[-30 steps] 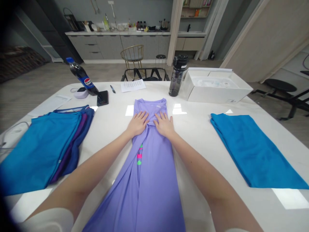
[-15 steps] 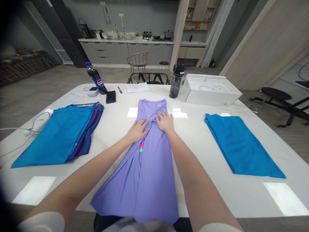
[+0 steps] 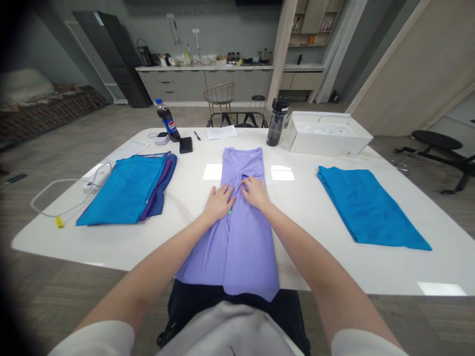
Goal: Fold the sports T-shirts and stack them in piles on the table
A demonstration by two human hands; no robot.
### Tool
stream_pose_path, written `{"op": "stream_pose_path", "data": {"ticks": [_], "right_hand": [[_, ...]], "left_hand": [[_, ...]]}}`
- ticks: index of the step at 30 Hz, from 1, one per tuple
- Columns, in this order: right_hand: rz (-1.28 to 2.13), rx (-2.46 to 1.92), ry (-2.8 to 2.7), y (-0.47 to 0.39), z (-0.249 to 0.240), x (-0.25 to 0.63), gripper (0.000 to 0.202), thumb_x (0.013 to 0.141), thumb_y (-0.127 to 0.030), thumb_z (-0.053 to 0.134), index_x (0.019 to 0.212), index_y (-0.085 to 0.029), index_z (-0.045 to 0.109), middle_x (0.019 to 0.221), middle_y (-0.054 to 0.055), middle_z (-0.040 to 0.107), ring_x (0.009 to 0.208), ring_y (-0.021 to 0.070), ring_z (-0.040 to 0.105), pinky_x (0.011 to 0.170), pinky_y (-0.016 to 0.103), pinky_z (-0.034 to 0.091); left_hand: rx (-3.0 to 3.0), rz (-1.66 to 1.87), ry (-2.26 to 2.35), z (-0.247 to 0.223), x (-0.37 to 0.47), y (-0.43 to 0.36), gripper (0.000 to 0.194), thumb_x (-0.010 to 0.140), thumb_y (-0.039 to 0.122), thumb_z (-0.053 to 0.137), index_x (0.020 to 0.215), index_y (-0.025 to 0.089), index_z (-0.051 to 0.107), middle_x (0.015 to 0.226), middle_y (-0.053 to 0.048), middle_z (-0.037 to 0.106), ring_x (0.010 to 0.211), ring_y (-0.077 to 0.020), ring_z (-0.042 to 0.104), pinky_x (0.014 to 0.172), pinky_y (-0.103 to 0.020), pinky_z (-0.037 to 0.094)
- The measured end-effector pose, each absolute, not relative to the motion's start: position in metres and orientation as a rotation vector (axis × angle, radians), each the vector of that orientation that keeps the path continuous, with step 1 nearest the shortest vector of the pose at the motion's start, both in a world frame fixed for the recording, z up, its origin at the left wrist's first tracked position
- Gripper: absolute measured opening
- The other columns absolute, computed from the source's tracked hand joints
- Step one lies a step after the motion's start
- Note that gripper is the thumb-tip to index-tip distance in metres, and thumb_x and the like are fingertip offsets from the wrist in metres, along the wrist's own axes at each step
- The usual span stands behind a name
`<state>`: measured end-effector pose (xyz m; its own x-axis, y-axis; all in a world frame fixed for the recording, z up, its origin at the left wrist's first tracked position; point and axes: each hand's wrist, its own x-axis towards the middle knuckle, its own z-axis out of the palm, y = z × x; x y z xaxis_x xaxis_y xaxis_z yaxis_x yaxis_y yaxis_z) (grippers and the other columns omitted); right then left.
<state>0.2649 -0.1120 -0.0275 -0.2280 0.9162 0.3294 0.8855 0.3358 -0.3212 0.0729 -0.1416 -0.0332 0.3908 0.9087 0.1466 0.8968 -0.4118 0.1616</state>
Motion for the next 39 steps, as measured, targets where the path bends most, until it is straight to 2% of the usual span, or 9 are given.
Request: {"op": "stream_pose_path", "data": {"ticks": [5,9,14,19,24,28,34,36,39], "right_hand": [[0.297,-1.504,-2.234,-0.157,-0.020,0.249,0.022,0.098,-0.024,0.054,0.114,-0.020,0.069,0.111,0.007,0.072,0.102,0.0214,0.065,0.091,0.032,0.044],[0.436,-1.457,-2.368,-0.177,-0.011,0.235,0.031,0.097,-0.020,0.055,0.126,-0.021,0.067,0.115,0.007,0.072,0.098,0.0198,0.067,0.087,0.028,0.046],[0.287,-1.451,-2.542,-0.188,-0.003,0.203,0.047,0.099,-0.019,0.048,0.144,-0.030,0.058,0.125,0.008,0.067,0.096,0.0228,0.068,0.084,0.031,0.047],[0.224,-1.358,-2.687,-0.180,0.007,0.181,0.029,0.097,-0.021,0.054,0.116,-0.027,0.075,0.118,0.009,0.069,0.100,0.0241,0.066,0.083,0.031,0.045],[0.306,-1.298,-2.587,-0.178,0.020,0.199,0.019,0.091,-0.015,0.061,0.100,-0.022,0.077,0.109,0.007,0.070,0.095,0.0203,0.066,0.081,0.027,0.045],[0.395,-1.282,-2.464,-0.182,0.019,0.231,0.014,0.087,-0.012,0.066,0.092,-0.019,0.077,0.101,0.005,0.070,0.092,0.0181,0.065,0.083,0.025,0.045],[0.471,-1.379,-2.452,-0.200,-0.005,0.266,0.012,0.087,-0.011,0.066,0.088,-0.018,0.076,0.097,0.005,0.070,0.089,0.0174,0.065,0.084,0.024,0.046],[0.456,-1.393,-2.435,-0.209,-0.008,0.268,0.014,0.091,-0.015,0.064,0.097,-0.019,0.076,0.099,0.005,0.071,0.089,0.0174,0.065,0.083,0.025,0.045],[0.440,-1.572,-2.342,-0.222,-0.008,0.260,0.023,0.096,-0.036,0.064,0.110,-0.021,0.073,0.096,0.006,0.073,0.088,0.0201,0.067,0.080,0.027,0.046]], "left_hand": [[2.502,0.319,1.840,-0.014,0.057,-0.182,0.051,0.102,0.045,0.042,0.144,0.017,0.049,0.134,-0.018,0.063,0.124,-0.0317,0.058,0.105,-0.046,0.040],[2.356,0.195,1.938,-0.007,0.024,-0.231,0.042,0.099,0.049,0.049,0.127,0.018,0.057,0.124,-0.016,0.067,0.117,-0.0320,0.063,0.096,-0.043,0.043],[2.212,0.073,1.929,-0.004,-0.013,-0.278,0.032,0.099,0.045,0.050,0.116,0.021,0.062,0.107,-0.012,0.076,0.105,-0.0320,0.070,0.089,-0.043,0.045],[2.195,-0.018,1.929,0.009,-0.031,-0.308,0.028,0.099,0.047,0.049,0.092,0.025,0.066,0.094,-0.010,0.078,0.099,-0.0324,0.073,0.085,-0.042,0.045],[2.199,0.114,1.856,0.035,-0.030,-0.342,0.015,0.097,0.038,0.053,0.103,0.029,0.064,0.087,-0.005,0.076,0.090,-0.0299,0.073,0.080,-0.039,0.046],[2.248,0.160,1.712,0.047,-0.001,-0.370,0.017,0.097,0.032,0.053,0.111,0.031,0.062,0.099,-0.006,0.076,0.092,-0.0280,0.072,0.074,-0.037,0.047],[2.436,0.103,0.981,0.034,0.038,-0.377,0.016,0.096,0.030,0.060,0.108,0.024,0.069,0.101,-0.005,0.075,0.092,-0.0229,0.071,0.082,-0.033,0.050],[2.399,0.190,0.816,0.029,0.034,-0.363,0.017,0.098,0.029,0.057,0.108,0.024,0.070,0.101,-0.003,0.074,0.092,-0.0192,0.070,0.083,-0.029,0.050],[2.415,0.323,0.885,0.022,0.017,-0.333,0.021,0.101,0.027,0.051,0.109,0.021,0.070,0.102,-0.004,0.072,0.094,-0.0180,0.067,0.085,-0.028,0.049]]}}
